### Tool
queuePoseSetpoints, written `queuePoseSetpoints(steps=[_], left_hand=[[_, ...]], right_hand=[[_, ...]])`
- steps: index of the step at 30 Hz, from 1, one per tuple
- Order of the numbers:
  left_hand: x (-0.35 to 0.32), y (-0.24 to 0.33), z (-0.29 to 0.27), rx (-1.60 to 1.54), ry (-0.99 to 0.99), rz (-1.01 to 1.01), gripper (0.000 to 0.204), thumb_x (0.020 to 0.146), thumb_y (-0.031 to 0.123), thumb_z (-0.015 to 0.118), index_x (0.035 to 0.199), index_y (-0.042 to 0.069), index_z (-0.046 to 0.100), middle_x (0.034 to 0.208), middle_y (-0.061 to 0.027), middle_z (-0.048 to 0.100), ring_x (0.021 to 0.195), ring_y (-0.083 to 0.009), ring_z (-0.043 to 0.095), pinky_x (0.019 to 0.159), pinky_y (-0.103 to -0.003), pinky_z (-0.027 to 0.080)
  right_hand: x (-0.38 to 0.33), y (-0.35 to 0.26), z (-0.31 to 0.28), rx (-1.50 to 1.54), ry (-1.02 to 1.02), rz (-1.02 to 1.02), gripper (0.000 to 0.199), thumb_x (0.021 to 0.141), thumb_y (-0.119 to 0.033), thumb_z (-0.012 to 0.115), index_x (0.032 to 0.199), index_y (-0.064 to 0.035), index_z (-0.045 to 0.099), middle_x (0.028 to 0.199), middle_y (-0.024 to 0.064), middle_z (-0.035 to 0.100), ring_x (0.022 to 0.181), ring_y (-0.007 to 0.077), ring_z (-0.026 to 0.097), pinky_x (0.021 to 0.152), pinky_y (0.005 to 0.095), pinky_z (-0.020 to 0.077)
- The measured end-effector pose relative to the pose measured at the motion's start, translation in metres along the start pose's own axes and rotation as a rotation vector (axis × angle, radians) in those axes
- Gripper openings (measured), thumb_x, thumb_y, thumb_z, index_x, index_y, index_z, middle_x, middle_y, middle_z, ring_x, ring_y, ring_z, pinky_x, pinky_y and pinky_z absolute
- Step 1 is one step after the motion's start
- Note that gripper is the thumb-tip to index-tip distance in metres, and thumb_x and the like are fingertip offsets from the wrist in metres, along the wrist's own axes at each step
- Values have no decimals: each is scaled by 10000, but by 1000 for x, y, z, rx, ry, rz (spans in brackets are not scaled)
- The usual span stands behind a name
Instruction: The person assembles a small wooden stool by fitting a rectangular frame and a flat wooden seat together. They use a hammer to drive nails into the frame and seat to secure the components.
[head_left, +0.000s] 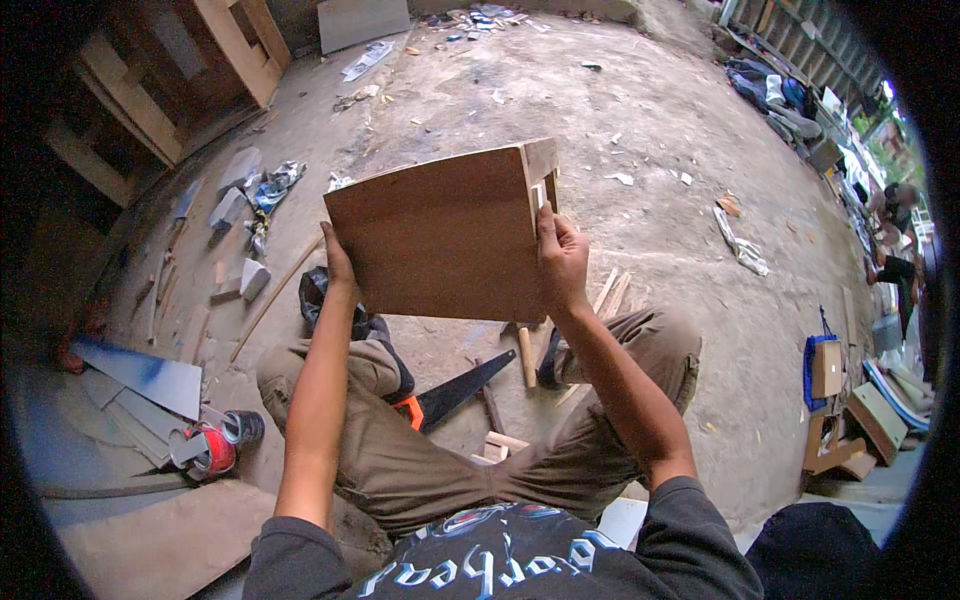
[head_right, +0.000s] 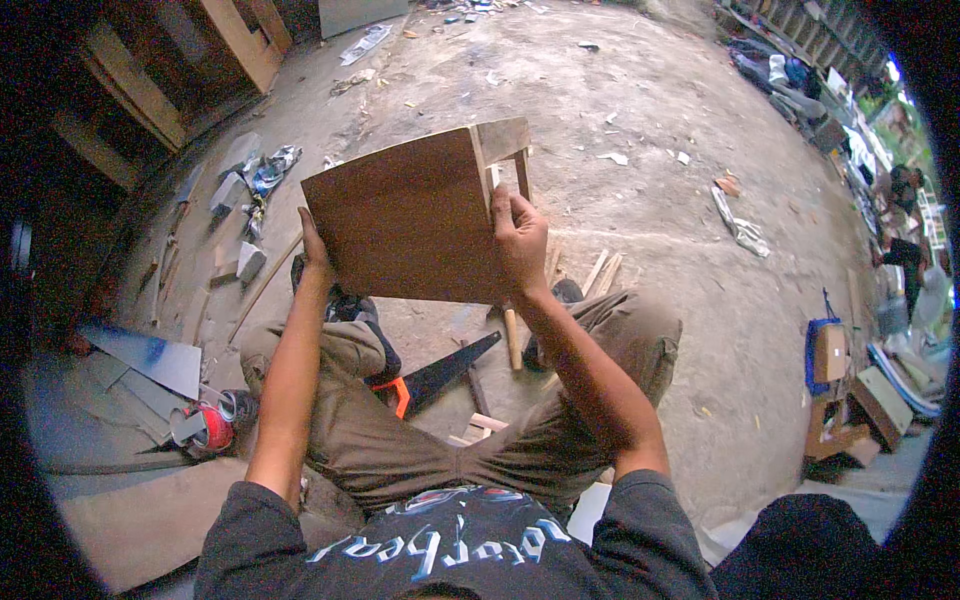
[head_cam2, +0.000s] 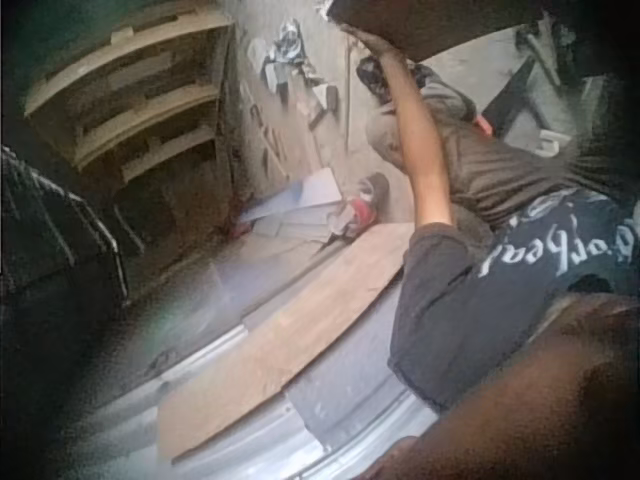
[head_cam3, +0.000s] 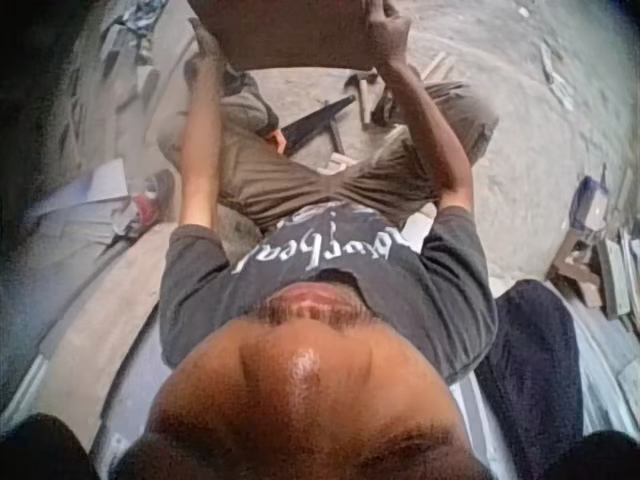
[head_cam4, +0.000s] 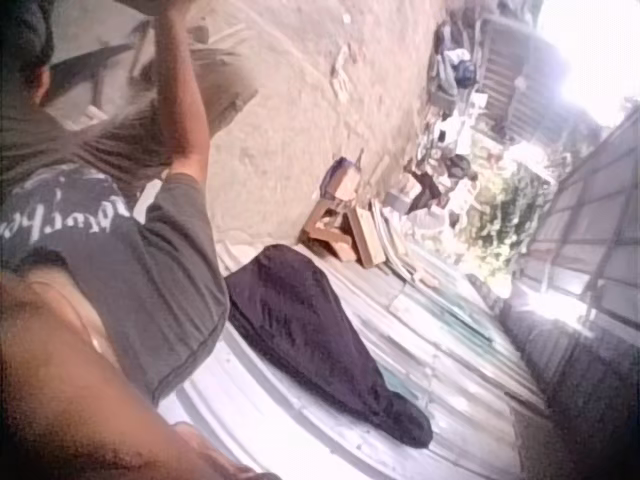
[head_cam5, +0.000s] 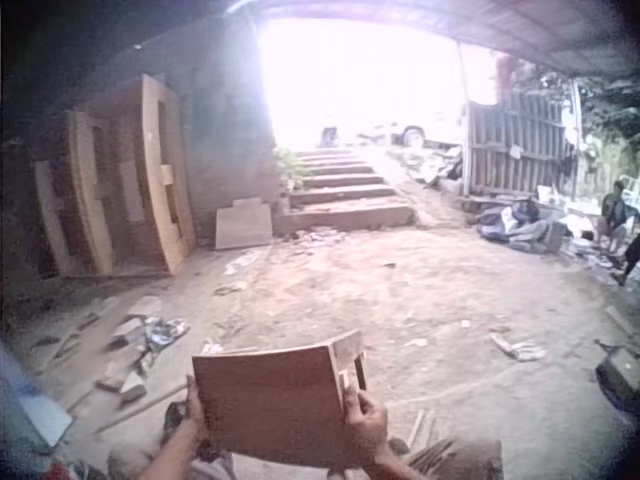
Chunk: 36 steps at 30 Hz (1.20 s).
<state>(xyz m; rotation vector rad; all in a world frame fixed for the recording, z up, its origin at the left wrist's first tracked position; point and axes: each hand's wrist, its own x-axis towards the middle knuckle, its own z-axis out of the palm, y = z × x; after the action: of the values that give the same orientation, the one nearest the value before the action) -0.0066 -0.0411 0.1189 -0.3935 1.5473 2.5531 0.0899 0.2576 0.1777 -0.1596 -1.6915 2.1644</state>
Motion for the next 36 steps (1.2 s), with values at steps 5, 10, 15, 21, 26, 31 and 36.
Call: queuePoseSetpoints(steps=[5,10,15,21,26,31,36], left_hand=[[-1,3,-18,63,6,95,892,893,774,198,1442,101,399,1419,-157,471,1263,-359,477,1061,-489,378],[-3,3,-30,75,-73,171,894,888,778,211,1440,99,393,1408,-147,480,1245,-340,498,1047,-478,414],[-1,-1,-50,-39,28,248,882,912,747,259,1366,16,454,1296,-171,566,1145,-312,564,1002,-428,425],[-6,3,-43,4,46,300,873,918,743,252,1353,18,472,1276,-172,575,1174,-309,545,1010,-408,408],[-3,-8,-63,274,171,413,865,942,711,254,1305,-25,527,1275,-176,579,1158,-294,548,1018,-370,382],[-34,10,-3,78,59,365,913,921,745,241,1251,-42,565,1230,-155,609,1111,-280,572,999,-373,392],[-38,11,13,35,320,451,1005,894,778,245,1363,-89,436,1341,-221,516,1229,-308,497,1066,-384,336]], right_hand=[[-5,-9,1,21,-270,111,389,1003,-359,535,1000,-1,687,875,17,675,760,72,571,682,229,449],[-10,-2,-4,225,-456,288,456,996,-415,519,1100,6,660,1001,32,680,891,93,590,805,260,461],[-25,9,1,351,-442,219,458,1006,-414,496,1108,7,646,1002,32,673,904,99,587,821,258,454],[-15,18,-1,328,-425,211,422,1009,-418,490,1029,-28,651,931,9,649,843,78,568,775,257,454],[25,14,-18,58,-183,293,701,982,-604,372,1232,19,574,1091,137,646,974,241,604,876,365,478],[24,32,-23,374,84,151,690,971,-626,315,1379,-78,413,1324,148,487,1201,323,467,1050,447,353],[27,49,-37,397,34,122,735,967,-629,310,1389,-43,447,1360,107,519,1224,266,497,1046,409,370]])
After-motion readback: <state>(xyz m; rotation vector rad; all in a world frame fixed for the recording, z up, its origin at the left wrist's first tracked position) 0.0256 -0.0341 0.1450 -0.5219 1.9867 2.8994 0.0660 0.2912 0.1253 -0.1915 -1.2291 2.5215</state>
